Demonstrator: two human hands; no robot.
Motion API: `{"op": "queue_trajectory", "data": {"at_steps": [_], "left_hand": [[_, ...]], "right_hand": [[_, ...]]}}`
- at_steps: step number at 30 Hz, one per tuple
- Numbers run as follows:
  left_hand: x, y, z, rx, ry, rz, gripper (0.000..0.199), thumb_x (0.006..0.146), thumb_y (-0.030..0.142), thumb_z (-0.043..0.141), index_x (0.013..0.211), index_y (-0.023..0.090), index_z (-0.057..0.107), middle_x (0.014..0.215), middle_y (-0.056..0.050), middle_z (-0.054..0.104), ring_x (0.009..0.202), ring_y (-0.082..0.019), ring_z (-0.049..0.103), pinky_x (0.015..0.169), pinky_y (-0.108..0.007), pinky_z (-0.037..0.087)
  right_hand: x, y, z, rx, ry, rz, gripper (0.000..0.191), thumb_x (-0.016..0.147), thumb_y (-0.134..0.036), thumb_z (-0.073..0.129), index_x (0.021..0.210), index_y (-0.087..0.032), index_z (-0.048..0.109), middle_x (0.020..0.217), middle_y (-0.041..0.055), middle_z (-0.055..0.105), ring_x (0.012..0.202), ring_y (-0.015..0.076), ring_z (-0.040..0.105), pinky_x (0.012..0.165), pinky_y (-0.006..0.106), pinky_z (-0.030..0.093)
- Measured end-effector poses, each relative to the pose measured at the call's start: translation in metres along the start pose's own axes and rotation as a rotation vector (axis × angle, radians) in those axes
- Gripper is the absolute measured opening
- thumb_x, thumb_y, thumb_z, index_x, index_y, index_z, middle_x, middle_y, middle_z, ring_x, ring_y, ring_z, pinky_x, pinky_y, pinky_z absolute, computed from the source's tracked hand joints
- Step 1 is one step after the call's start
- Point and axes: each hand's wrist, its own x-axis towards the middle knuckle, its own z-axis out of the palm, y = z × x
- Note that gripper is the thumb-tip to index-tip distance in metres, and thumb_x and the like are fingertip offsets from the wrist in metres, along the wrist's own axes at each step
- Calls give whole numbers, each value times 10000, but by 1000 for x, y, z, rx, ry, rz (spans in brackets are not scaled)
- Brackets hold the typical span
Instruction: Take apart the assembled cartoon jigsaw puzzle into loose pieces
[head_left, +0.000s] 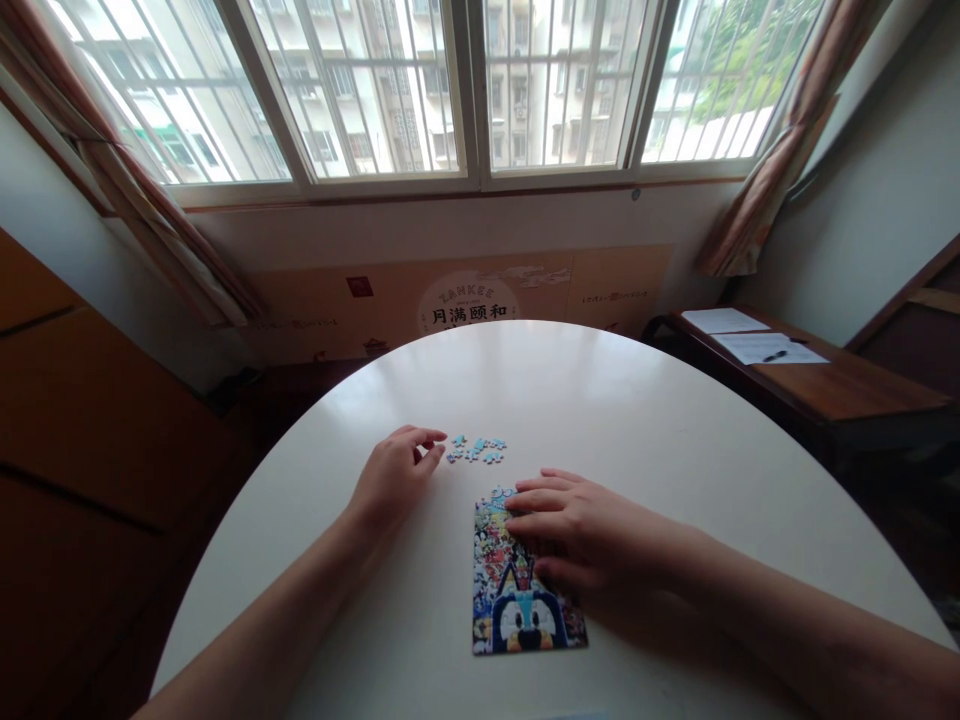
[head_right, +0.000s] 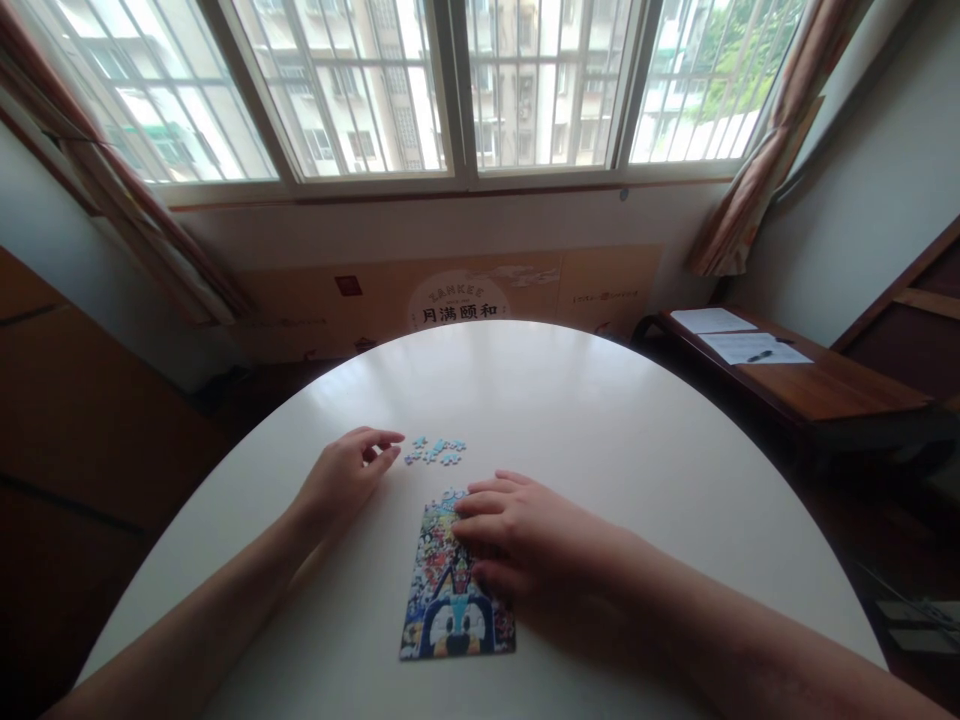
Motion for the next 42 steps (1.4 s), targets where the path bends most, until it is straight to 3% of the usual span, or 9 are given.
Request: {"op": "queue_trajectory", "data": {"at_steps": [3, 6, 10, 18, 25, 38, 42], "left_hand": [[-6, 5, -1, 13, -41, 79, 252, 923, 318, 536, 980, 201, 752, 956, -55, 696, 731, -173, 614, 744, -317, 500], [-15, 16, 3, 36, -171, 128, 208, 912, 283, 566, 959, 217, 757, 992, -43, 688, 738, -169, 619, 740, -323, 494], [-26, 29, 15, 40, -258, 188, 179, 920, 263, 579, 968, 257, 752, 1016, -22, 676, 868, -193, 638, 787, -333, 497], [-29, 33, 24, 10, -243, 247, 176, 909, 188, 586, 946, 260, 743, 982, -20, 676, 937, -212, 624, 848, -369, 495], [-29, 36, 24, -42, -204, 175, 130, 858, 166, 660, 891, 256, 747, 986, -15, 676, 942, -215, 626, 864, -371, 490], [-27, 35, 26, -174, -184, 201, 131, 805, 123, 658, 795, 232, 730, 885, -10, 670, 849, -184, 625, 813, -322, 471], [-24, 32, 23, -189, -165, 181, 94, 828, 198, 639, 797, 224, 724, 856, -15, 667, 769, -171, 609, 755, -314, 472]], "right_hand": [[0, 0, 0, 1, 2, -11, 453, 932, -388, 586, 1370, -275, 557, 1395, 41, 557, 1301, 212, 496, 1182, 471, 280], [1, 0, 0, -7, 9, -20, 450, 934, -389, 583, 1368, -272, 557, 1387, 38, 563, 1286, 209, 504, 1171, 459, 293], [1, 0, -1, -19, 13, -26, 437, 938, -393, 576, 1356, -265, 560, 1377, 35, 568, 1272, 204, 507, 1151, 437, 321], [1, 1, 0, -30, 15, -40, 428, 941, -397, 569, 1343, -250, 565, 1356, 53, 581, 1252, 210, 513, 1138, 446, 326], [2, 0, -2, -19, 19, -47, 396, 953, -393, 559, 1325, -258, 581, 1361, 26, 584, 1305, 201, 467, 1133, 406, 322], [2, 0, -2, -12, 6, -39, 369, 963, -395, 554, 1310, -275, 592, 1355, 14, 594, 1308, 194, 473, 1143, 415, 301], [1, 0, -2, -9, 9, -33, 379, 961, -411, 559, 1312, -273, 597, 1338, 23, 606, 1312, 201, 470, 1145, 415, 302]]}}
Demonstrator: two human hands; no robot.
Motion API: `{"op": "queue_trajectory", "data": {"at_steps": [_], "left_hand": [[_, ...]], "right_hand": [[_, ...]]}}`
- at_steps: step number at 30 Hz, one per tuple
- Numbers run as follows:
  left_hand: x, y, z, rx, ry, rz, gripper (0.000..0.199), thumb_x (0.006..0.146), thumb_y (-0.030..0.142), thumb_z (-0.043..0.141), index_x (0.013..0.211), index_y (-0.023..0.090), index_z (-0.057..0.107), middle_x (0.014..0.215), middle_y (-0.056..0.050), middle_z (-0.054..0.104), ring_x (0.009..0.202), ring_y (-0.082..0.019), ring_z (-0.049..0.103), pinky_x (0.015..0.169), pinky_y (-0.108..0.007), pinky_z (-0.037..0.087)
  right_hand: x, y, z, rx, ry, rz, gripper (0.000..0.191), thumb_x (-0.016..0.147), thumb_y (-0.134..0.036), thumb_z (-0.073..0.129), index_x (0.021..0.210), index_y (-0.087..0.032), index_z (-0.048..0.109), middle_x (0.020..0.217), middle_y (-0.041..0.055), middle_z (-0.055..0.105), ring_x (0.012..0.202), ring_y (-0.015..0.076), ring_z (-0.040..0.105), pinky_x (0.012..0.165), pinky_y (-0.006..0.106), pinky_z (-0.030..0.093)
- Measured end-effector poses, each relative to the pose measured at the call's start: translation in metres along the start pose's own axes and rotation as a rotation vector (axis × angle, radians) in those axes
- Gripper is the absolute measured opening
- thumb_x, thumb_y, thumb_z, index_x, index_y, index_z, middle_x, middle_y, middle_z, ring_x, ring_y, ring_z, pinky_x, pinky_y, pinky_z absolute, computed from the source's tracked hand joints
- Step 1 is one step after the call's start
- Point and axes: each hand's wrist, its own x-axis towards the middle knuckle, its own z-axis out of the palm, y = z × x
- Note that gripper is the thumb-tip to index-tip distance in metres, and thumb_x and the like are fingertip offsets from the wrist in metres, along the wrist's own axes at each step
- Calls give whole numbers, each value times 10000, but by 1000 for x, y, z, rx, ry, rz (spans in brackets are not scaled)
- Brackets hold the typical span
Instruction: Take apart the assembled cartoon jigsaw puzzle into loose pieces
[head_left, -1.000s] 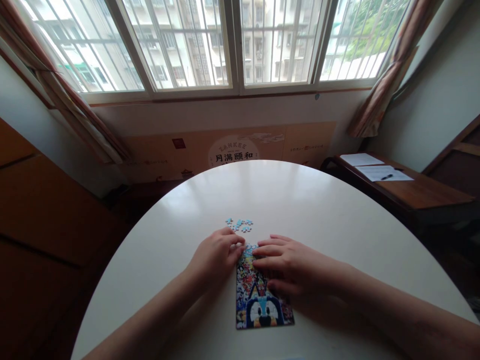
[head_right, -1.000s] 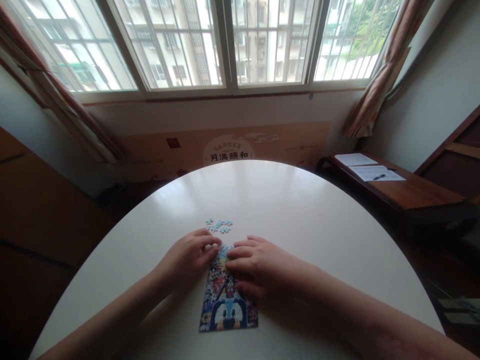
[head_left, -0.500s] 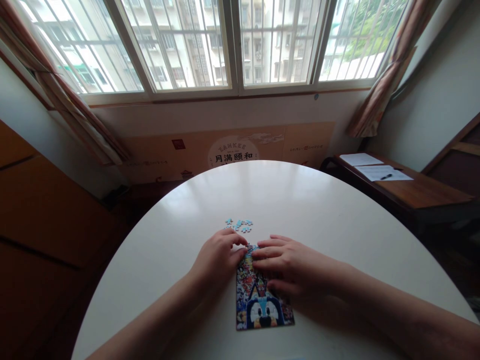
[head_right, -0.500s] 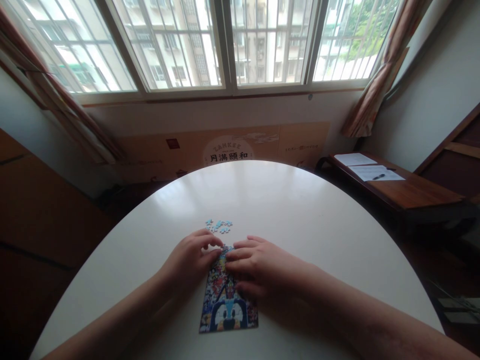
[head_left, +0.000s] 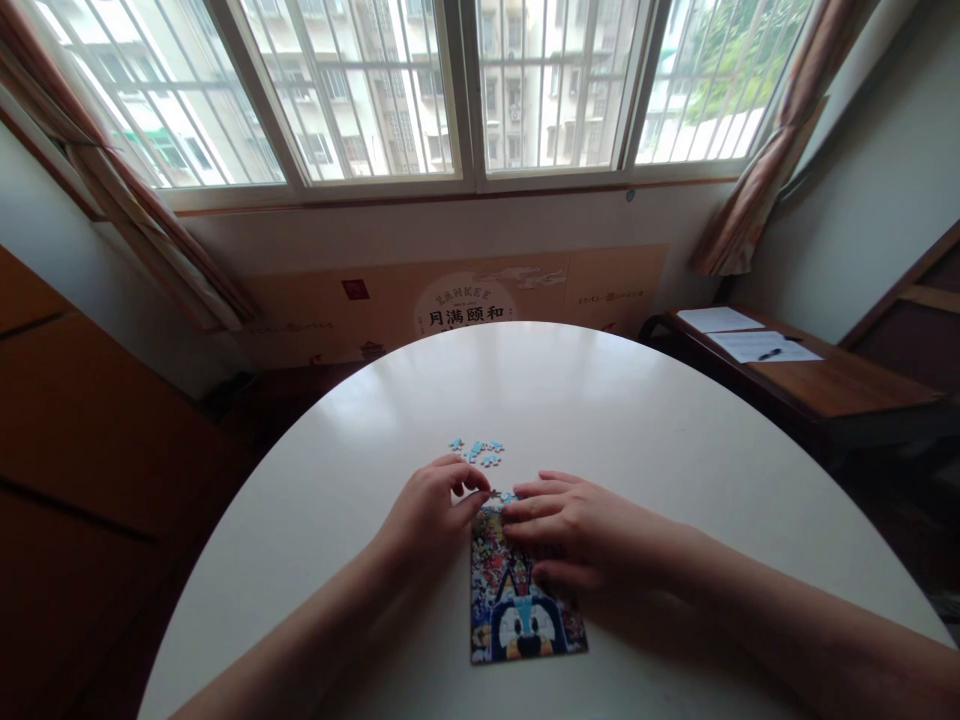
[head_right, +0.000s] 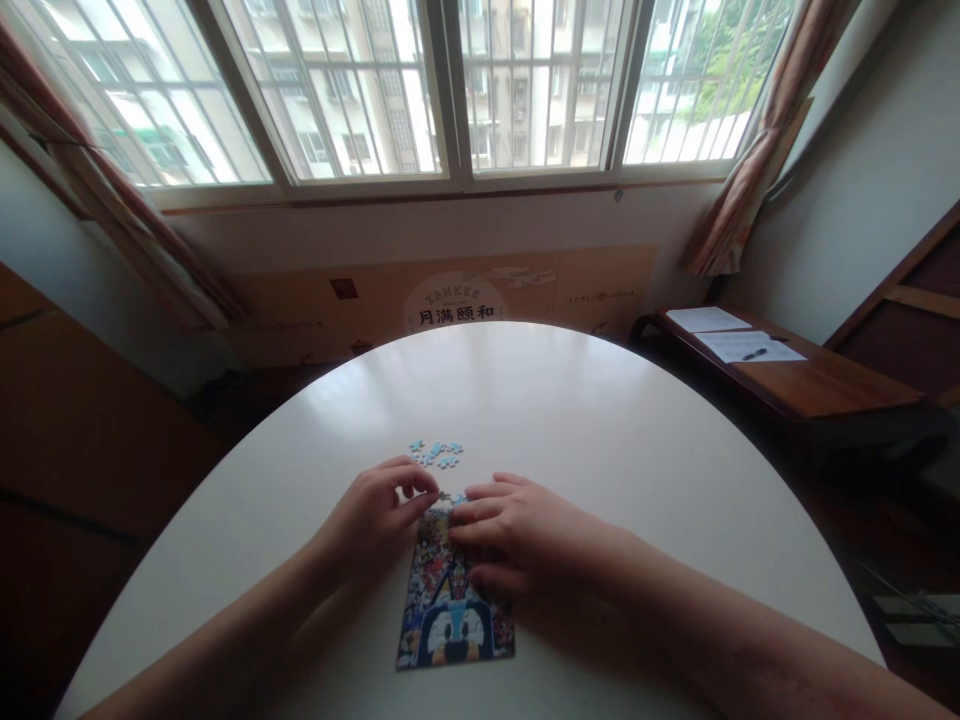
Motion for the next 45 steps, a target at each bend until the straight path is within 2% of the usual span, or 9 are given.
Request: {"op": "queue_trajectory", "data": {"at_steps": [8, 14, 21, 26, 29, 32, 35, 39, 45], "left_hand": [[10, -23, -22, 26, 65, -156, 264, 855, 416, 576, 849, 206, 736, 873, -52, 710, 773, -212, 637, 713, -344, 491], [17, -27, -26, 150, 116, -214, 246, 871, 354, 561, 896, 198, 750, 908, -59, 717, 759, -208, 633, 718, -342, 498], [15, -28, -29, 232, 206, -145, 317, 915, 322, 526, 1100, 168, 733, 955, -68, 685, 715, -175, 605, 719, -314, 509], [5, -12, -22, 177, 131, -42, 256, 926, 291, 536, 1028, 198, 751, 962, -58, 690, 727, -169, 608, 738, -319, 510], [1, -4, -14, 147, 55, 3, 222, 926, 256, 553, 1009, 218, 755, 996, -54, 693, 796, -184, 632, 774, -332, 513], [-2, -1, -9, 168, 27, 33, 205, 926, 222, 571, 1020, 230, 752, 1014, -55, 691, 898, -213, 641, 830, -364, 511], [-3, 0, -6, 244, 28, 103, 181, 919, 207, 598, 1020, 220, 748, 1006, -61, 688, 951, -237, 624, 878, -407, 499], [-4, 5, -3, 349, -43, 182, 146, 925, 228, 603, 935, 216, 748, 935, -59, 675, 901, -238, 597, 882, -432, 482], [-5, 10, 0, 385, -73, 169, 103, 899, 213, 625, 867, 209, 723, 904, -54, 658, 901, -245, 580, 879, -432, 472]], "right_hand": [[-2, 2, 1, 10, -25, 20, 432, 952, -411, 574, 1367, -294, 557, 1384, 16, 573, 1334, 198, 452, 1179, 440, 255], [-1, 3, 1, 12, -18, 16, 442, 944, -408, 580, 1370, -295, 553, 1385, 20, 572, 1332, 205, 460, 1175, 460, 270], [-1, 1, -1, 16, -21, 24, 439, 953, -407, 562, 1378, -297, 550, 1383, 25, 576, 1333, 211, 463, 1178, 475, 276], [0, -1, 6, -37, -24, 49, 446, 976, -405, 529, 1409, -297, 526, 1469, 40, 496, 1376, 240, 419, 1185, 511, 264], [-1, 1, 8, -110, 49, 102, 462, 958, -439, 573, 1396, -295, 539, 1517, 64, 433, 1370, 269, 423, 1164, 543, 283], [-3, 3, 7, -119, 137, 166, 423, 936, -495, 604, 1292, -266, 608, 1431, 76, 522, 1295, 262, 493, 1138, 537, 313], [-2, 4, 5, -83, 116, 147, 376, 933, -506, 599, 1210, -256, 642, 1311, 58, 605, 1221, 230, 538, 1140, 512, 304], [1, 1, 6, -54, 83, 121, 391, 922, -481, 613, 1255, -277, 615, 1296, 38, 610, 1206, 209, 540, 1152, 491, 280], [3, -1, 9, -53, 88, 110, 418, 923, -485, 608, 1276, -261, 614, 1298, 62, 603, 1205, 218, 529, 1132, 469, 314]]}}
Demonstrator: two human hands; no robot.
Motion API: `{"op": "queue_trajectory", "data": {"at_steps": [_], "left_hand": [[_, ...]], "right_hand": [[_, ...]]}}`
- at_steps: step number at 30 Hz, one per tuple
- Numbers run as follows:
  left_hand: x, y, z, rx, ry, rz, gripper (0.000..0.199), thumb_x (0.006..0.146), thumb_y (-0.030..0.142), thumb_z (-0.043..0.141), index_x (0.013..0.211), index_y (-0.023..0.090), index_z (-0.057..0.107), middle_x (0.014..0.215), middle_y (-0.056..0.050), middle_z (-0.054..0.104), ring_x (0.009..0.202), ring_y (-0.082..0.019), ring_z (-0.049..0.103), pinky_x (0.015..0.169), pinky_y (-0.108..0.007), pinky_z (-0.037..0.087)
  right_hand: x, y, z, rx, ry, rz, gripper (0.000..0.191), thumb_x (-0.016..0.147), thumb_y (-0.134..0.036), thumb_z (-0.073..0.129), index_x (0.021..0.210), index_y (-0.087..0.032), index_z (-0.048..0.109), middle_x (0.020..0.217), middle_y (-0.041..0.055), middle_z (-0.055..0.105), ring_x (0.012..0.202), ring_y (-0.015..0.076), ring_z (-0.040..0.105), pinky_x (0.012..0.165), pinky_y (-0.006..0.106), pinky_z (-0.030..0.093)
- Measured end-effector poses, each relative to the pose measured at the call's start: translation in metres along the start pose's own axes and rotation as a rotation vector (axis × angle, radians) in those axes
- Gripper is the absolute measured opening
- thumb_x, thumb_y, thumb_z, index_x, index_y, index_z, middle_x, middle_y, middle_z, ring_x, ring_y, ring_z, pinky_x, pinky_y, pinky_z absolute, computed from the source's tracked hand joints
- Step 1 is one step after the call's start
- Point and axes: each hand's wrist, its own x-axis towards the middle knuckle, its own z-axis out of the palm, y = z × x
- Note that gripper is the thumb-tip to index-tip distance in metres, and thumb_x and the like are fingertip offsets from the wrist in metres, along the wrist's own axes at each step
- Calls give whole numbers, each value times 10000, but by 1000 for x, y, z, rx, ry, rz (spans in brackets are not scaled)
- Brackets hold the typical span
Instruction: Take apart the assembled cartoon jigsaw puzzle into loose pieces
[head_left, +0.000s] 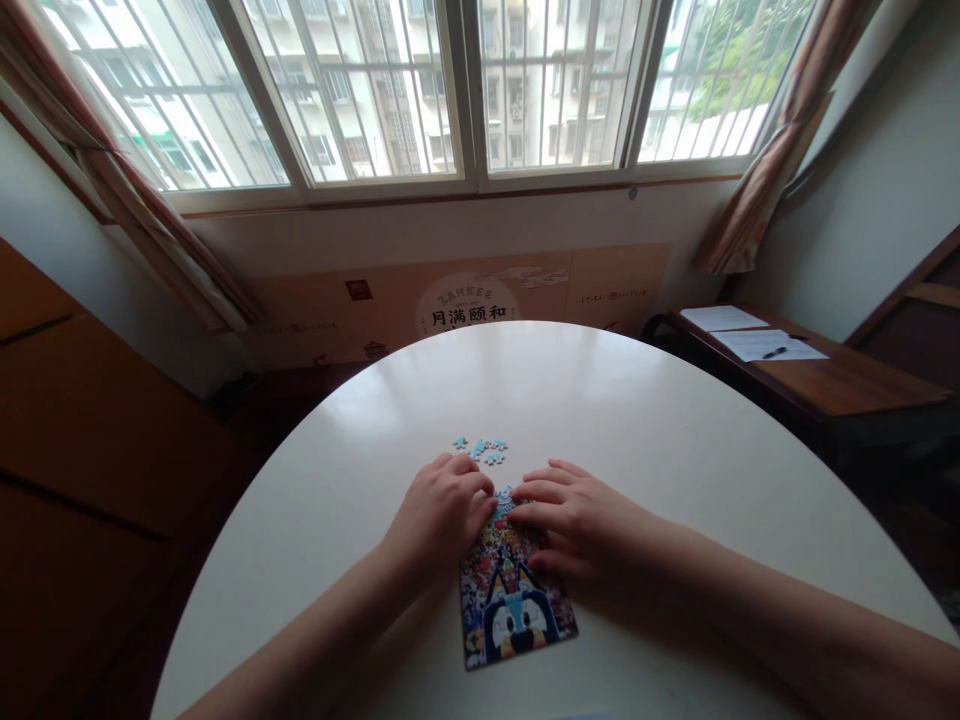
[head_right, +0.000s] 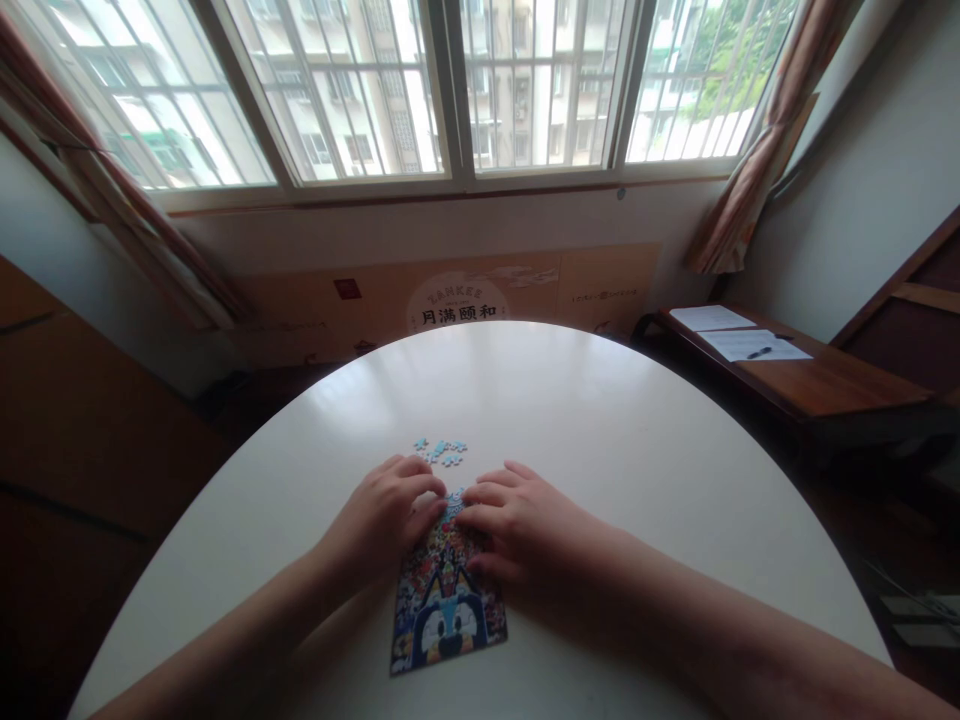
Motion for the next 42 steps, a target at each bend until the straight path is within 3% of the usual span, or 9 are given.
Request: {"op": "queue_trajectory", "data": {"at_steps": [11, 17, 20, 31, 37, 42], "left_hand": [[-1, 0, 0, -177, 58, -56, 59, 807, 148, 661, 802, 206, 670, 900, -37, 666, 919, -234, 595, 862, -397, 477], [2, -5, -6, -300, -12, -196, 67, 823, 217, 638, 786, 214, 694, 734, 14, 680, 667, -159, 579, 669, -288, 442], [4, -8, -6, -356, -13, -236, 80, 822, 234, 636, 772, 216, 696, 718, 29, 691, 640, -144, 570, 644, -270, 423], [3, -14, -3, -275, 20, -193, 155, 875, 248, 608, 945, 238, 746, 900, -21, 711, 800, -194, 632, 787, -336, 488], [2, -14, -1, -261, -42, -98, 131, 875, 219, 620, 905, 242, 746, 952, -35, 670, 933, -220, 612, 867, -378, 478], [2, -14, 0, -267, -15, -89, 132, 871, 188, 623, 888, 245, 741, 943, -29, 657, 926, -216, 600, 864, -379, 478]], "right_hand": [[0, 0, -1, -7, 3, -12, 418, 921, -472, 618, 1276, -251, 618, 1306, 71, 596, 1201, 224, 525, 1105, 457, 350], [-1, 3, -2, -10, -9, -24, 443, 927, -472, 616, 1312, -254, 604, 1326, 73, 587, 1221, 229, 516, 1118, 460, 342], [-1, 3, -2, -7, -3, -28, 437, 928, -468, 612, 1308, -252, 604, 1336, 71, 582, 1238, 241, 504, 1112, 457, 351], [-2, 3, -2, -4, -20, -8, 450, 931, -469, 600, 1336, -273, 579, 1375, 63, 562, 1260, 258, 494, 1132, 511, 319], [-1, 2, -4, -3, -16, -5, 470, 927, -463, 609, 1353, -268, 567, 1358, 66, 575, 1257, 245, 503, 1141, 491, 317], [-1, 2, -4, 1, -28, 4, 514, 920, -449, 620, 1390, -260, 531, 1359, 70, 572, 1265, 234, 498, 1156, 479, 303]]}}
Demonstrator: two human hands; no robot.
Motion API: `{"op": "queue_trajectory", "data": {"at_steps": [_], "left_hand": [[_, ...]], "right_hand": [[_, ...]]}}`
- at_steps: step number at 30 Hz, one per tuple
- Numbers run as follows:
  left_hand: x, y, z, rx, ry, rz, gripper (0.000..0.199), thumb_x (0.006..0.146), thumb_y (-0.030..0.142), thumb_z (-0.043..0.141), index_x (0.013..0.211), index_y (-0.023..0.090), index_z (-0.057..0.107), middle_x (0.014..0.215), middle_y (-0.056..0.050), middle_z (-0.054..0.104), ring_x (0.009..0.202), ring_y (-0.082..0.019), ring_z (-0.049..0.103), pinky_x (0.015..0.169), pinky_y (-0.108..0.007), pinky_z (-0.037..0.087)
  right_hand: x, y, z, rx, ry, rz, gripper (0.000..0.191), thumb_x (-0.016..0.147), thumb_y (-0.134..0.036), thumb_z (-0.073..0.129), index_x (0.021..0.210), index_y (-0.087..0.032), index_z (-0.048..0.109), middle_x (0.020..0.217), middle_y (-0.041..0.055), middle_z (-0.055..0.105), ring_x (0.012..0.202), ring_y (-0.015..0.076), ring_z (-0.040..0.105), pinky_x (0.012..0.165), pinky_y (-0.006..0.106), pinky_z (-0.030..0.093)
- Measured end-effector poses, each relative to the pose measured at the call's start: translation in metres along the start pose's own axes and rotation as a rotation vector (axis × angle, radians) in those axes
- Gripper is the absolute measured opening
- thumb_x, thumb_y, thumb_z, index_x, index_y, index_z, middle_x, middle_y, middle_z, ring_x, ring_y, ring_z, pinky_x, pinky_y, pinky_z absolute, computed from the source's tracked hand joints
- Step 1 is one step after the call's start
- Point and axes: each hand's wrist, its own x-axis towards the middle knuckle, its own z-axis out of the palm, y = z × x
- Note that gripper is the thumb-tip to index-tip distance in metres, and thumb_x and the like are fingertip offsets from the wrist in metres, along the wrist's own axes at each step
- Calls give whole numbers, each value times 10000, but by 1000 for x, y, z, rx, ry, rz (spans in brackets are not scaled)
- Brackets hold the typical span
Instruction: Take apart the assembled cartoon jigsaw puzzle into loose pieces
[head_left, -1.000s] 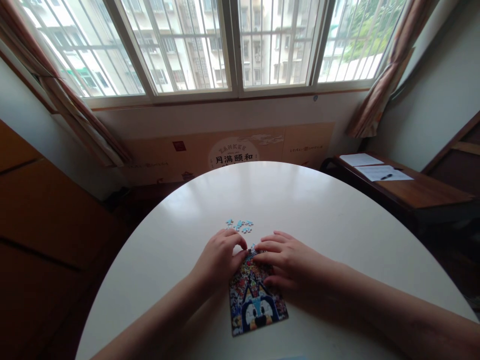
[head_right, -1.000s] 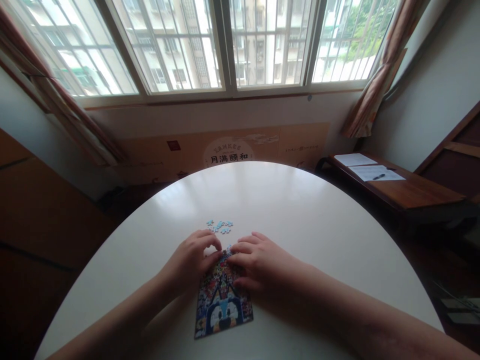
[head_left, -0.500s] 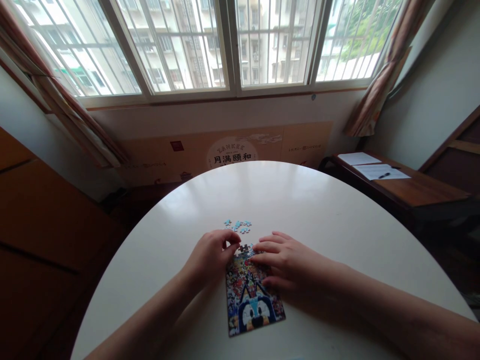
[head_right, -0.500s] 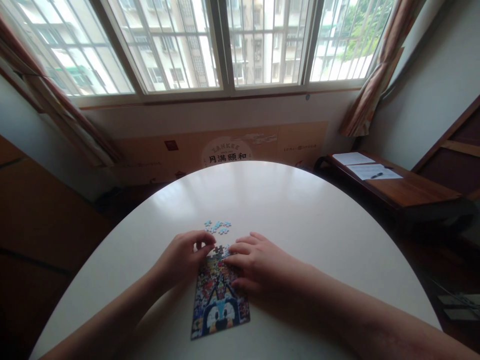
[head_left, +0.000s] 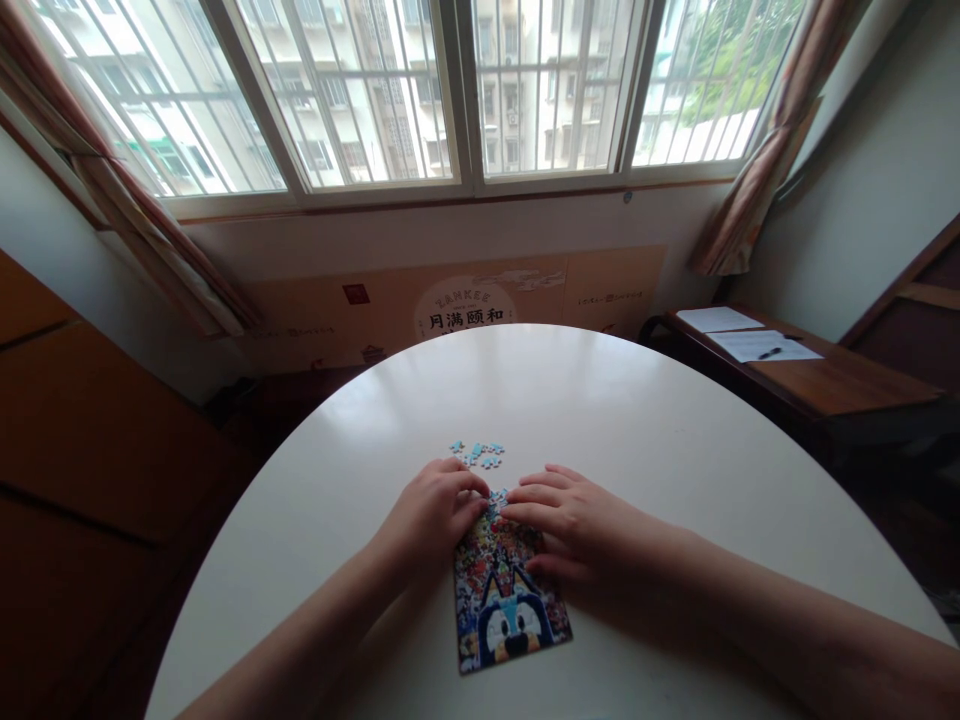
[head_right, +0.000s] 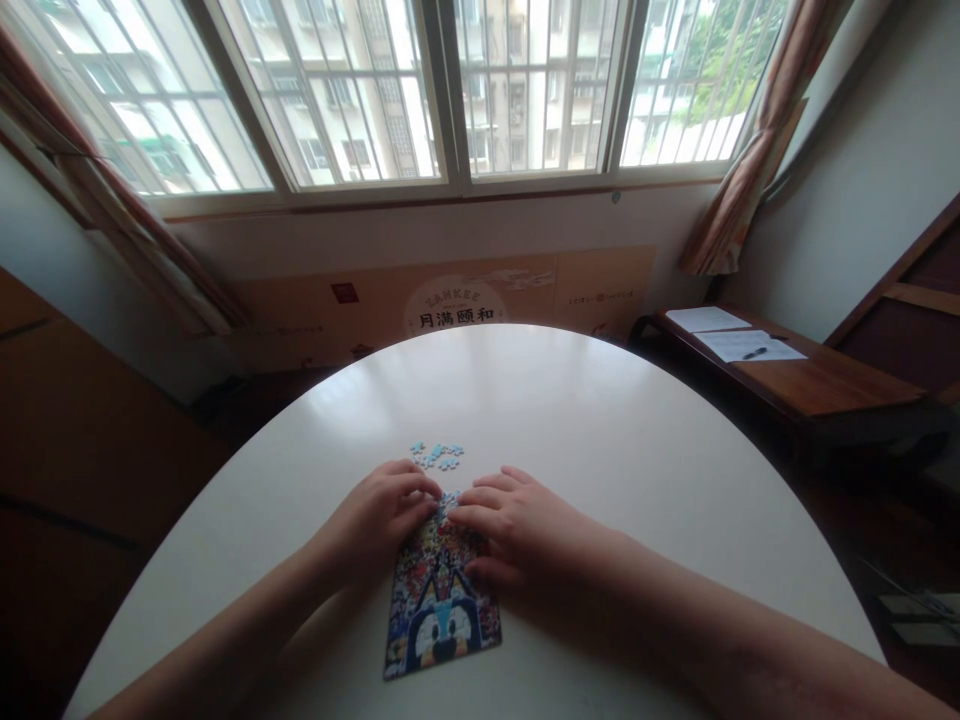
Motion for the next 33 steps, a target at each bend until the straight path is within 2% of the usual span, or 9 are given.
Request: {"op": "queue_trajectory", "data": {"at_steps": [11, 17, 21, 28, 33], "left_hand": [[-1, -1, 3, 17, 45, 56, 183, 837, 106, 670, 889, 252, 765, 943, -26, 657, 914, -208, 601, 871, -381, 480], [-1, 0, 3, -5, 21, 114, 189, 853, 122, 661, 945, 253, 762, 970, -33, 663, 938, -215, 598, 875, -386, 479], [-2, 2, 1, -21, 2, 152, 172, 849, 114, 654, 909, 245, 748, 954, -32, 662, 929, -214, 589, 863, -377, 473], [-1, 3, -5, -41, -30, 130, 175, 841, 80, 646, 876, 235, 718, 958, -26, 657, 958, -219, 578, 890, -385, 454], [-2, 3, -10, -71, -47, 123, 142, 860, 108, 627, 858, 231, 698, 966, -28, 648, 972, -221, 574, 893, -386, 455]], "right_hand": [[0, -2, -1, 1, -19, 12, 473, 935, -460, 600, 1369, -287, 524, 1387, 39, 553, 1274, 241, 487, 1143, 502, 299], [1, -3, -3, 1, 1, -12, 469, 932, -432, 612, 1364, -264, 544, 1341, 54, 580, 1231, 216, 510, 1133, 442, 318], [2, -4, -4, 2, 9, -26, 477, 924, -396, 622, 1372, -252, 543, 1337, 66, 580, 1222, 209, 511, 1121, 414, 334], [0, -1, 0, 12, -48, 17, 522, 930, -422, 605, 1426, -313, 482, 1396, 42, 542, 1270, 238, 491, 1151, 514, 287], [0, -3, -3, 34, -54, 33, 570, 939, -427, 592, 1466, -283, 430, 1413, 62, 534, 1298, 237, 473, 1171, 504, 268]]}}
